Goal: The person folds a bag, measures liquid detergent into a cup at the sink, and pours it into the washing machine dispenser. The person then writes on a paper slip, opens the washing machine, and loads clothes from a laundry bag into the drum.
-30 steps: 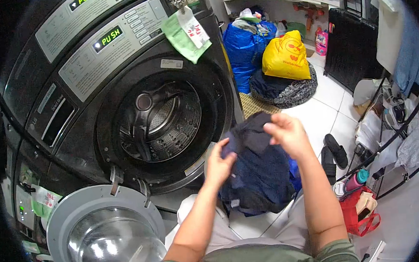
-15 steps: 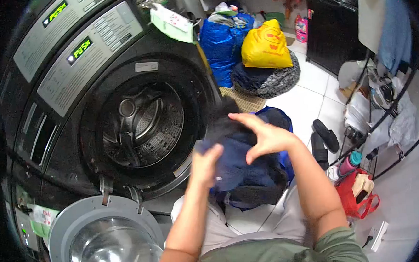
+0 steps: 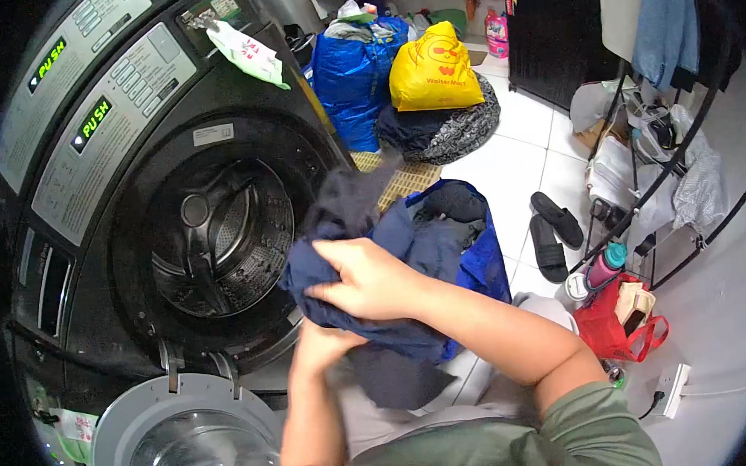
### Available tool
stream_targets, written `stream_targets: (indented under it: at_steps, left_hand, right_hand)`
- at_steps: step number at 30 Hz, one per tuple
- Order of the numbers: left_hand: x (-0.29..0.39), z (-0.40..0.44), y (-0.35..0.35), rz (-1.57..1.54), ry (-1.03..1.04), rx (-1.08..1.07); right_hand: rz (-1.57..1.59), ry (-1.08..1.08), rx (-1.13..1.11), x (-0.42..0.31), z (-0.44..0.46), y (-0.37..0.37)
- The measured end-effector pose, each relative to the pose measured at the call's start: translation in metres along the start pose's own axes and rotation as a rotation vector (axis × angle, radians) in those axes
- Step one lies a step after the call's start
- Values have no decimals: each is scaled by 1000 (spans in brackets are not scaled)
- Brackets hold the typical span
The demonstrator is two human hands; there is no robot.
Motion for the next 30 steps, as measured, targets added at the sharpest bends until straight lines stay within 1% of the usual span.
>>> stream_targets:
  at_steps: [1,2,3,4,5,6,7,8,9,10,11,12,13,14,15,16,17,18,19,20,21,22,24,25,26,28,29,30]
  left_hand:
    - [-19,8,13,-98,-108,-34]
    - [-35,14,23,-199,-215,-72]
    - [-54,16,18,-462,-305,72]
    - [-132,36,-11,-483,-173,-11]
    - [-118,42,-41,-688,-165,61]
    - [-83,52,-68,-892,-161,137]
    - [-58,61,-97,-1093,-162,215]
    - [-56,62,-144,-1255,-141,422]
    - [-67,59,-201,-1246,8,684]
    - [-74,51,-239,-1215,166,944]
    - [-72,61,-234,-1313,59,926]
    - [-71,69,-223,-1409,-53,907]
    - [-90,83,-215,-1299,-150,875]
    - [-105,98,-197,-1039,-130,692]
    - [-105,110,-163,-940,-134,571]
    - [-97,116,-125,-930,-189,455]
    - [-110,116,-99,-897,-301,461]
    - [-126,114,-82,-809,-319,395]
    - [-127,110,-77,-664,-367,375]
    - [-125,103,-73,-517,-418,355]
    - [-106,97,-77,-333,-254,243]
    - [-96,93,-84,-217,-218,103]
    - [-72,75,-90,-232,-78,28]
    - [-64,75,-77,-142,2,45]
    - [-39,74,-45,-246,59,-23]
    - [-65,76,-13,4,-117,21]
    - [-72,80,-15,-229,-156,77]
    - [-79,87,-17,-462,-193,130]
  right_hand:
    - [78,129,-161,-2,1,4]
    - [-202,205,-489,-1,2,-4]
    - [14,122,-322,6,1,-26]
    - [225,37,-154,26,-5,-51]
    - [321,158,94,61,-15,-89]
    - [419,282,342,97,-31,-125]
    - [118,289,400,115,-45,-157]
    - [-183,292,453,127,-58,-179]
    - [-228,431,425,153,-70,-176]
    - [-271,565,393,176,-83,-169]
    - [-315,692,359,191,-92,-163]
    - [-551,636,190,182,-80,-138]
    - [-516,595,91,197,-79,-104]
    - [-570,508,71,222,-83,-66]
    - [-439,644,9,206,-81,-27]
    - [-454,642,-76,215,-93,8]
    - [-466,635,-160,225,-106,43]
    - [-544,623,-213,254,-120,65]
    - [-622,608,-266,283,-135,86]
    - [-540,735,-423,261,-122,78]
    - [-424,732,-345,208,-89,49]
    - [-319,717,-262,172,-53,20]
    - [299,614,74,167,-23,-10]
    - [570,511,178,136,-4,-21]
    - [839,402,282,106,8,-31]
    - [620,324,172,98,9,-24]
    - [507,275,114,93,13,-23]
    - [548,281,95,93,11,-23]
Point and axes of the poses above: each hand's wrist, its own z-axis towards the middle knuckle, its own y-axis out of the palm, x = y × z, the point moved 8 cm from there along z, towards the middle knuckle, and after that the axes turned 7 degrees about -y, right-handed, at the moved point
